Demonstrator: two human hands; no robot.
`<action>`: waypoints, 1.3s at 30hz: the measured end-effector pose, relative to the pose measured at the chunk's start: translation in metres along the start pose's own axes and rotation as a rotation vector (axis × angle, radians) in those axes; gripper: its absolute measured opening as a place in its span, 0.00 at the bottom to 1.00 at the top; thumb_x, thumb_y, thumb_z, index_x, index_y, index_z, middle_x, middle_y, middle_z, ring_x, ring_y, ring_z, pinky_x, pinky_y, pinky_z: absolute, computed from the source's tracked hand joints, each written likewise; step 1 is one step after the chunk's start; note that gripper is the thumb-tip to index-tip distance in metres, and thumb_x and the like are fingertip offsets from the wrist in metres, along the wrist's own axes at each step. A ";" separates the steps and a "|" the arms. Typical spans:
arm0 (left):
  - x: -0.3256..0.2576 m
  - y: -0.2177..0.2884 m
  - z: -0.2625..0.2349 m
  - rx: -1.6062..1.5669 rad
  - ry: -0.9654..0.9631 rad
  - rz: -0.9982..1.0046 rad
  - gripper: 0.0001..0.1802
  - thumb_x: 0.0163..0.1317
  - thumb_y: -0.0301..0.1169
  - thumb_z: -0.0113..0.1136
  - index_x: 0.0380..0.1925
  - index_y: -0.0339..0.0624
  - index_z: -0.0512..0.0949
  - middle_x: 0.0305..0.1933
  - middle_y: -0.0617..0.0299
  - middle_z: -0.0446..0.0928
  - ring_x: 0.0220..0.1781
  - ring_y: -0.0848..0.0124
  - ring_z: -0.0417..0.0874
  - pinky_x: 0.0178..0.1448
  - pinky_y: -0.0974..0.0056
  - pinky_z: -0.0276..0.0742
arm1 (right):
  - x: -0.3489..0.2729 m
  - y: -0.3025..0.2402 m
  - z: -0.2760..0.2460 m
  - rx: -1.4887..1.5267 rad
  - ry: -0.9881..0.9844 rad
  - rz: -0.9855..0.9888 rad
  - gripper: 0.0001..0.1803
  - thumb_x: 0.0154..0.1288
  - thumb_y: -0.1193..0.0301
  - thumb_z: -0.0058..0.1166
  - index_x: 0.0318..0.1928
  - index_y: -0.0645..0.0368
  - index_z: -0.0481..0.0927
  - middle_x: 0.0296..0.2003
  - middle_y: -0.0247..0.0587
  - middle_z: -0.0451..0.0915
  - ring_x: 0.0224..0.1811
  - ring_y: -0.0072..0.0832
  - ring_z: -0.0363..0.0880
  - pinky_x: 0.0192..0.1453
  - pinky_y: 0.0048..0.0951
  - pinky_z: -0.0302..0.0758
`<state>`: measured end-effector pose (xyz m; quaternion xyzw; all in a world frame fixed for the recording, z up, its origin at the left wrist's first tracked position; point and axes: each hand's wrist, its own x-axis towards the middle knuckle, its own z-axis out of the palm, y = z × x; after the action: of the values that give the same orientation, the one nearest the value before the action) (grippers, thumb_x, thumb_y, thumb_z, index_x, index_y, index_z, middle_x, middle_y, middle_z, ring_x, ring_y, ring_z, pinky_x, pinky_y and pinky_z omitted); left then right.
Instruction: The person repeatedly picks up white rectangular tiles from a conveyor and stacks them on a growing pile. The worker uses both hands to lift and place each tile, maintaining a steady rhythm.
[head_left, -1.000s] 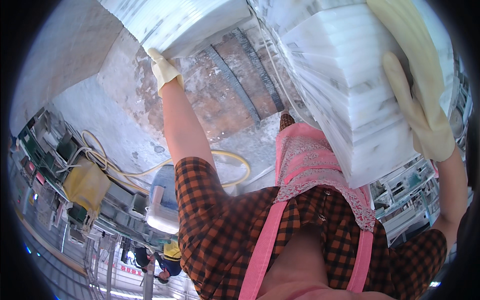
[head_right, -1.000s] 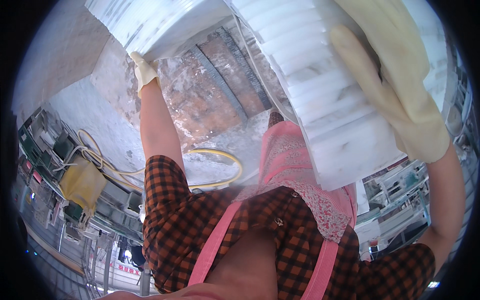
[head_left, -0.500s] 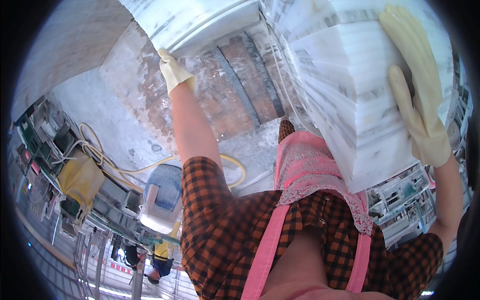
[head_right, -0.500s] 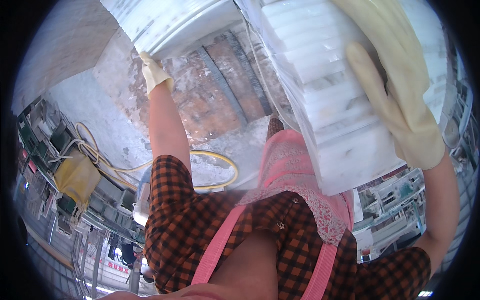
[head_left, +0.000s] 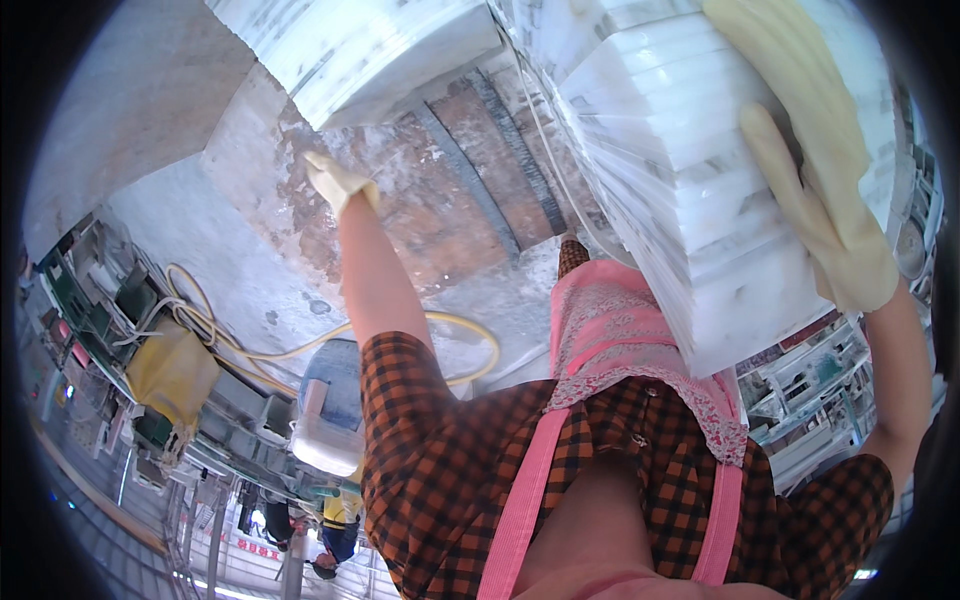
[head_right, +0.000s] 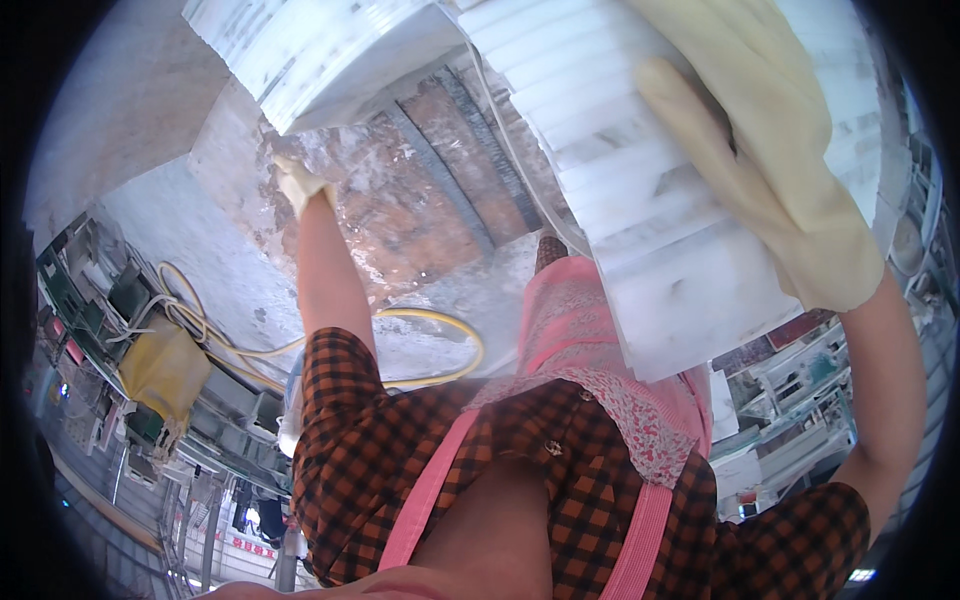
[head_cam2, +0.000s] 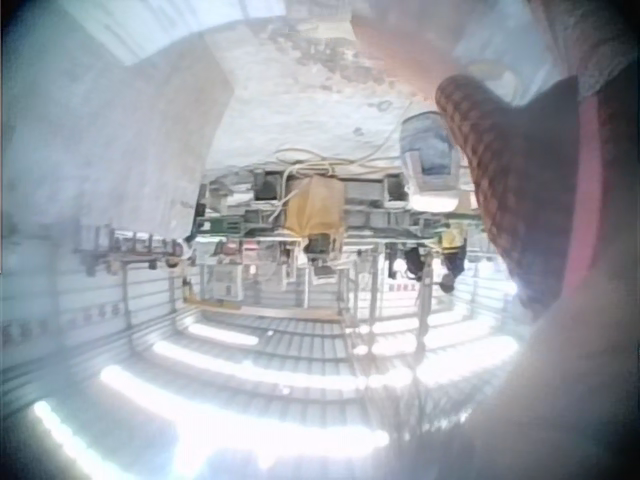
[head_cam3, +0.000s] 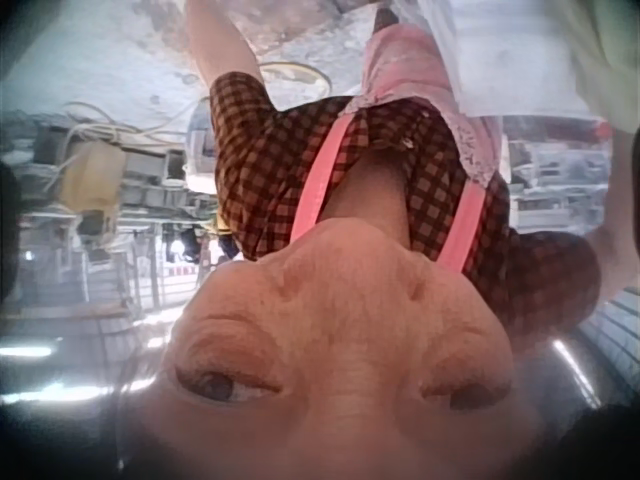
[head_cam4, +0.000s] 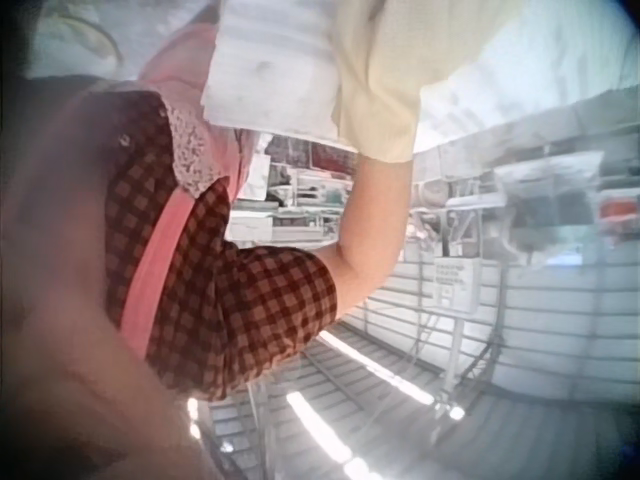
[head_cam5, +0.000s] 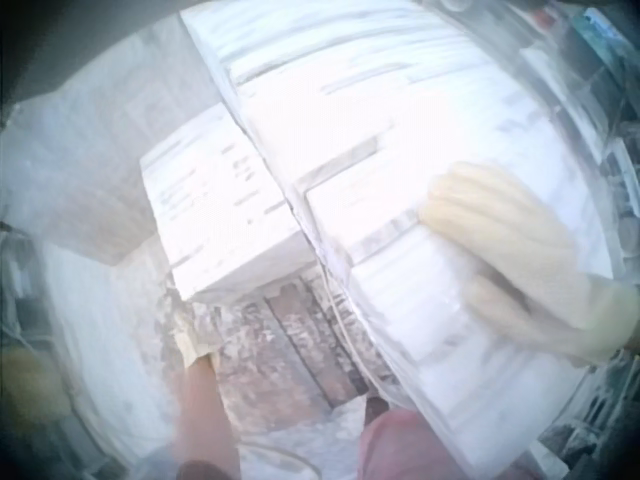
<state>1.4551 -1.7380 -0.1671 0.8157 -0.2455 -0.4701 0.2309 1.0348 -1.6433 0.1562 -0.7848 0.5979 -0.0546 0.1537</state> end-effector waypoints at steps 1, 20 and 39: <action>-0.012 -0.015 0.005 -0.017 -0.026 0.024 0.33 0.76 0.48 0.28 0.75 0.44 0.47 0.78 0.50 0.52 0.79 0.57 0.54 0.79 0.56 0.54 | 0.000 0.001 -0.001 0.002 0.007 0.000 0.23 0.72 0.71 0.47 0.65 0.60 0.71 0.66 0.47 0.69 0.72 0.43 0.61 0.76 0.37 0.54; -0.248 -0.208 -0.002 -0.306 -0.169 -0.056 0.22 0.69 0.40 0.56 0.56 0.34 0.75 0.48 0.62 0.80 0.50 0.73 0.77 0.56 0.67 0.71 | -0.007 -0.007 0.015 0.015 0.388 -0.260 0.23 0.65 0.70 0.53 0.61 0.62 0.75 0.59 0.54 0.75 0.64 0.48 0.70 0.70 0.44 0.63; -0.806 -0.746 0.153 -0.395 0.646 -0.942 0.29 0.55 0.46 0.57 0.47 0.33 0.80 0.49 0.37 0.80 0.53 0.44 0.81 0.51 0.50 0.77 | -0.034 -0.041 0.100 0.107 0.160 -0.557 0.32 0.64 0.73 0.40 0.71 0.59 0.64 0.71 0.50 0.61 0.74 0.43 0.54 0.78 0.40 0.48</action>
<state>1.1047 -0.6861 -0.1626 0.8800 0.3166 -0.2869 0.2077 1.0904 -1.5837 0.0776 -0.9026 0.3661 -0.1878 0.1263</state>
